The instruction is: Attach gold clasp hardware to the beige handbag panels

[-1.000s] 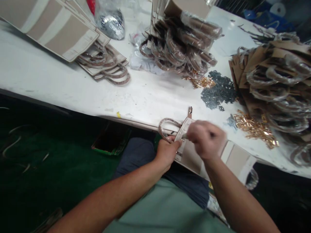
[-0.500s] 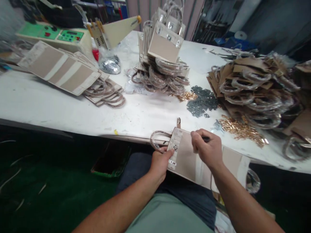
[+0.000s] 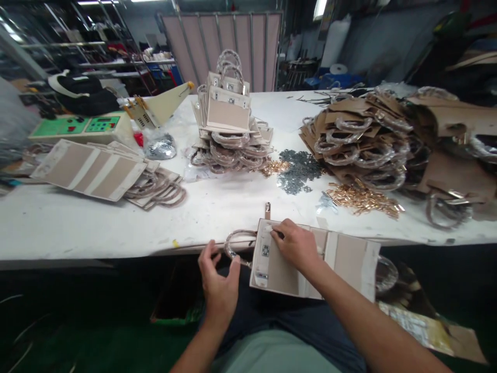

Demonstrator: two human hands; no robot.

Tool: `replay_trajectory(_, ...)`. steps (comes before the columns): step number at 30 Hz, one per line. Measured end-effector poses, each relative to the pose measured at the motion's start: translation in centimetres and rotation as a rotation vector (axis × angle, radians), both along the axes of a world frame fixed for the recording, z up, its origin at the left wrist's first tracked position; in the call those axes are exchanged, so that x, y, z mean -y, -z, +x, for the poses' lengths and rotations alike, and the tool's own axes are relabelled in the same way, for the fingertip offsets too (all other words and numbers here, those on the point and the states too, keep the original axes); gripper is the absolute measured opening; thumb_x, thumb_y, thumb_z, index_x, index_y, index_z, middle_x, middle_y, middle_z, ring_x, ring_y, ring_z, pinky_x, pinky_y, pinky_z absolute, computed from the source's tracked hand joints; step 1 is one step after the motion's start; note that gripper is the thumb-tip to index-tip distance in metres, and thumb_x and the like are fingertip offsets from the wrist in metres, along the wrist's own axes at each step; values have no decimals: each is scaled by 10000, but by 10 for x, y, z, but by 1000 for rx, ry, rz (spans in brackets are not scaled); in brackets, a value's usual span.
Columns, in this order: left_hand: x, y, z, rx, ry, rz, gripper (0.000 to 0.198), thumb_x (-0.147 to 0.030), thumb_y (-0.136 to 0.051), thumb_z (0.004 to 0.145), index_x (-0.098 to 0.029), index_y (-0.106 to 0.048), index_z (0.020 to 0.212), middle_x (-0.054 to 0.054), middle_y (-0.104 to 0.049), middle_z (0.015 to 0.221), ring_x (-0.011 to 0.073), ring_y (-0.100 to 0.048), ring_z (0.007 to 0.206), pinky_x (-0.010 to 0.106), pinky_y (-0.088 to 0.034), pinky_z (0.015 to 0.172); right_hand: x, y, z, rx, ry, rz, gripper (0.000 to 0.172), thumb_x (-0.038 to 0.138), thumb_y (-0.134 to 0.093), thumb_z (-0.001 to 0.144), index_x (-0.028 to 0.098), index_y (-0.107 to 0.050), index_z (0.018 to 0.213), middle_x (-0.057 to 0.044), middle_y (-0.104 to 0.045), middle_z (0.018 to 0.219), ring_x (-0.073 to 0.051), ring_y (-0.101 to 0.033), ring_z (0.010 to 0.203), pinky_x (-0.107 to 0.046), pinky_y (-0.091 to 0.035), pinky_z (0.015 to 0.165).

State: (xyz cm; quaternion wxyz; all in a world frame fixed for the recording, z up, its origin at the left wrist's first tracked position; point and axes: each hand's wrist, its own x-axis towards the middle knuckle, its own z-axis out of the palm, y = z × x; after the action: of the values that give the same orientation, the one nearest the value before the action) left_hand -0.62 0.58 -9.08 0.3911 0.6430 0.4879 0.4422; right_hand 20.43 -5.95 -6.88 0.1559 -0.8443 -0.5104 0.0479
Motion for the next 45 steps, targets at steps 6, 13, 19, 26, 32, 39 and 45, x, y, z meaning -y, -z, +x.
replay_trajectory(6, -31, -16, 29, -605, 749, 571, 641, -259, -667, 922, -195, -521, 1543, 132, -542, 1596, 330, -458, 1515, 556, -288, 1296, 3, 3, -7, 29, 15, 49, 254, 371, -538, 1084, 308, -756, 1199, -36, -741, 1092, -239, -730, 930, -311, -428, 648)
replay_trajectory(13, -53, -15, 40, -809, 826, 541, 666, -334, -653, 948, -186, -484, 1575, 107, -470, 1654, 307, -496, 1479, 566, -331, 1264, 3, 22, -19, 86, 0, 108, 259, 277, -507, 1080, 276, -754, 1157, -62, -726, 1101, -238, -710, 915, -328, -491, 755)
replay_trajectory(19, -68, -17, 43, -799, 848, 472, 676, -336, -728, 893, -239, -537, 1534, 64, -552, 1597, 294, -529, 1427, 518, -411, 1206, -6, 24, -17, 83, -10, 29, 266, 240, -500, 1067, 265, -730, 1198, -47, -711, 1128, -233, -710, 902, -338, -492, 748)
replay_trajectory(26, -76, -9, 50, -774, 845, 446, 667, -316, -776, 857, -253, -578, 1491, 61, -601, 1539, 302, -544, 1376, 500, -439, 1158, -9, 15, -12, 37, -44, -62, 338, 229, -542, 1037, 259, -673, 1347, -64, -707, 1193, -247, -711, 953, -341, -513, 781)
replay_trajectory(32, -78, -4, 47, -754, 856, 568, 629, -365, -730, 926, -237, -546, 1514, 88, -601, 1524, 316, -547, 1350, 502, -447, 1128, -12, 9, -8, 4, -81, -121, 315, 233, -556, 1030, 254, -680, 1320, -60, -708, 1185, -253, -711, 967, -348, -522, 803)
replay_trajectory(39, -81, -2, 47, -751, 880, 659, 633, -380, -705, 949, -243, -514, 1537, 94, -590, 1533, 317, -542, 1354, 500, -456, 1109, -13, 6, -8, 22, -105, -112, 287, 236, -558, 1016, 231, -701, 1266, -72, -712, 1160, -244, -720, 940, -327, -510, 776)
replay_trajectory(45, -83, 2, 46, -733, 861, 669, 679, -387, -714, 937, -238, -494, 1563, 83, -583, 1549, 314, -541, 1357, 499, -463, 1106, -13, -7, 30, -101, -47, 8, 244, 362, -567, 1038, 330, -778, 1157, 3, -759, 1062, -189, -736, 925, -274, -512, 803)
